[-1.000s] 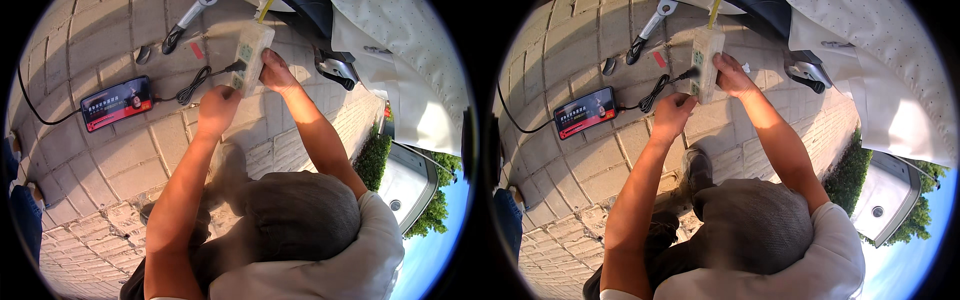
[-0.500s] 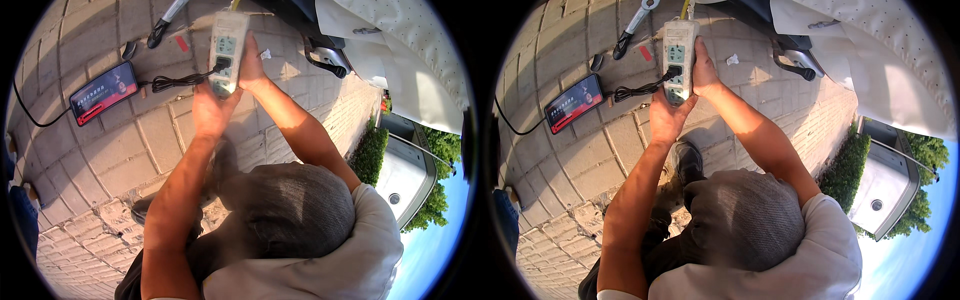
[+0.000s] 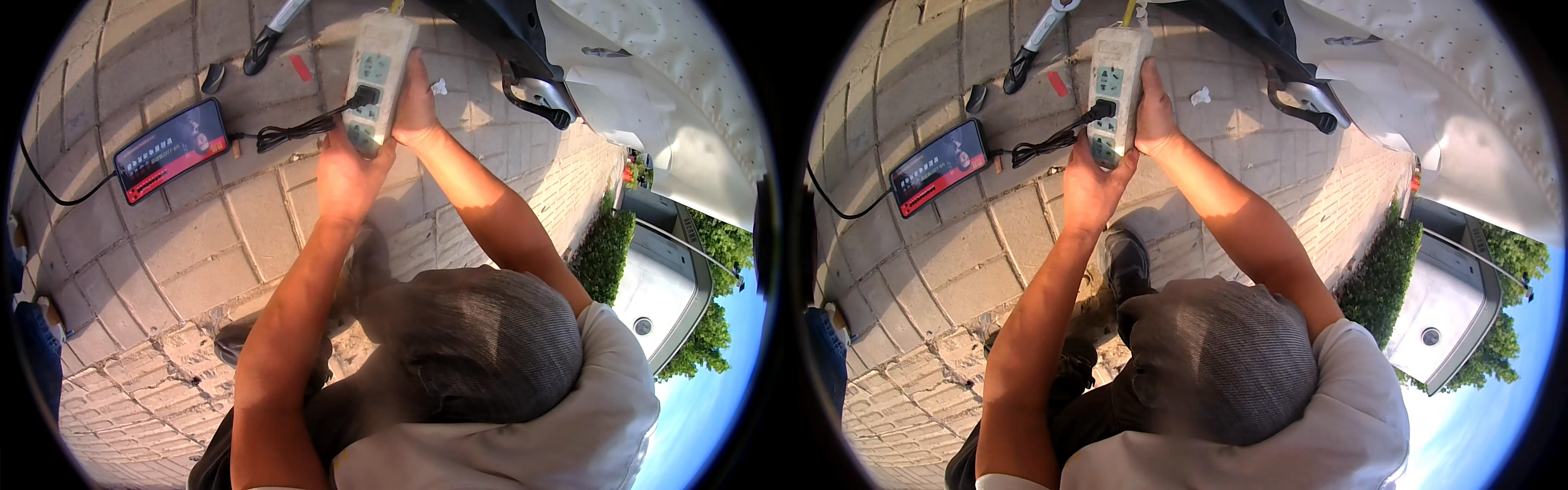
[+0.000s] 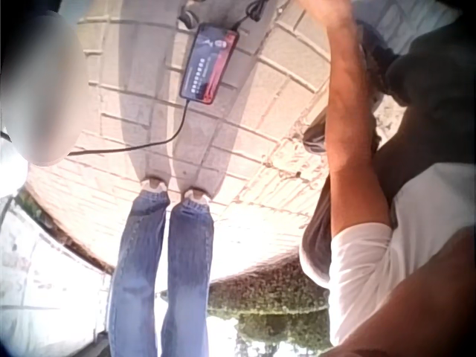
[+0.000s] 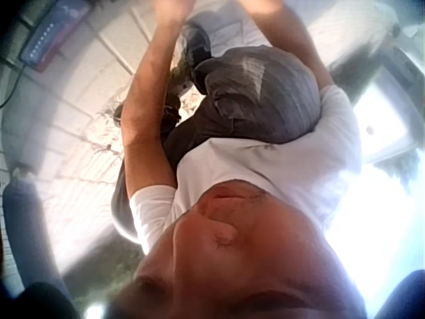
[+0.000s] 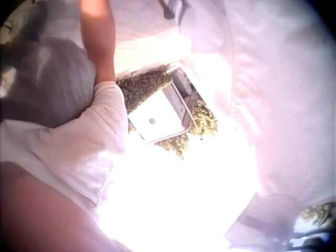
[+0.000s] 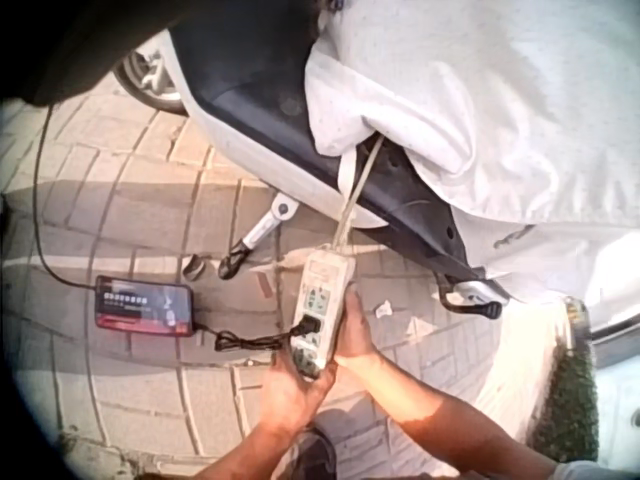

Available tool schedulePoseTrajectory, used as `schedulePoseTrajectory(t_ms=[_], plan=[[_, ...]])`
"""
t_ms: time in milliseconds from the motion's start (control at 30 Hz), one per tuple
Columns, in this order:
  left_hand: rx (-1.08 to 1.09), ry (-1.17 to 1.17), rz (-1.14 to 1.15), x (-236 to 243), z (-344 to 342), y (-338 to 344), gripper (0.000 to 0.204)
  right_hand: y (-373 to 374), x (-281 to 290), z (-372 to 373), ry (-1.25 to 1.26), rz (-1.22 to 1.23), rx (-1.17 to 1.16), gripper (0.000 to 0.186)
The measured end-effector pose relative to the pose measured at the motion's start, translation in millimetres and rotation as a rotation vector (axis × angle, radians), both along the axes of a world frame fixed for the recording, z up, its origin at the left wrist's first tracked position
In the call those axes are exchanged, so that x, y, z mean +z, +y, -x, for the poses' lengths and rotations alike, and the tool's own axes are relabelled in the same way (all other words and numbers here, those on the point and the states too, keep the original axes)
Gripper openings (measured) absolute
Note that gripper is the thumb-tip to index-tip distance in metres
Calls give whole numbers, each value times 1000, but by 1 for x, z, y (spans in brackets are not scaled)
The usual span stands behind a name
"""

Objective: The person connects a battery charger to a power strip and plugs it into a wall socket to charge a scooter. They then move to a tire and use a wrench to loosen the lug nuts on the wheel.

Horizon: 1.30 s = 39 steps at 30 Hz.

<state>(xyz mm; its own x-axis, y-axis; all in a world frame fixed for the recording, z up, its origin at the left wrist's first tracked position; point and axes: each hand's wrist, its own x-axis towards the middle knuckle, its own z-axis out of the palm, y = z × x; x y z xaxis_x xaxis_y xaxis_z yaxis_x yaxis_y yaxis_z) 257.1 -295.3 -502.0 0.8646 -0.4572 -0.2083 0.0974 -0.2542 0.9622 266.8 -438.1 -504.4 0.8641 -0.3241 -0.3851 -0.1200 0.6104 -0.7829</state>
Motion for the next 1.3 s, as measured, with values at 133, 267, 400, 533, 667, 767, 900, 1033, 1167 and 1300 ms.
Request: schedulePoseTrajectory(t_ms=[133, 267, 400, 533, 667, 767, 900, 1033, 1167, 1300], plan=[[-76, 18, -321, 14, -5, 9, 51, 4, 4, -1, 73, 227, -97, 63], [95, -583, -33, 29, -25, 13, 29, -4, 9, 6, 161, 402, -102, 70], [-75, -543, -149, 15, -60, 4, 23, -3, 7, 5, 100, 529, -55, 70], [-312, -320, -63, 9, -70, 12, 25, -10, 1, 8, 59, 752, -44, 72], [-270, -329, 5, 7, -71, 15, 23, -13, -2, 8, 67, 748, -61, 73], [-260, -319, 5, 6, -72, 14, 21, -11, -5, 6, 21, 693, -79, 74], [-256, -260, 1, 9, -71, 14, 19, -14, -6, 9, 40, 616, -85, 74], [-304, -195, -33, 13, -75, 16, 21, -17, -3, 9, 64, 629, -38, 74], [-413, -185, -83, 15, -84, 17, 23, -22, 6, 10, 127, 799, 87, 75], [-454, -166, -108, 16, -91, 16, 24, -28, 4, 14, 152, 954, 167, 73]])
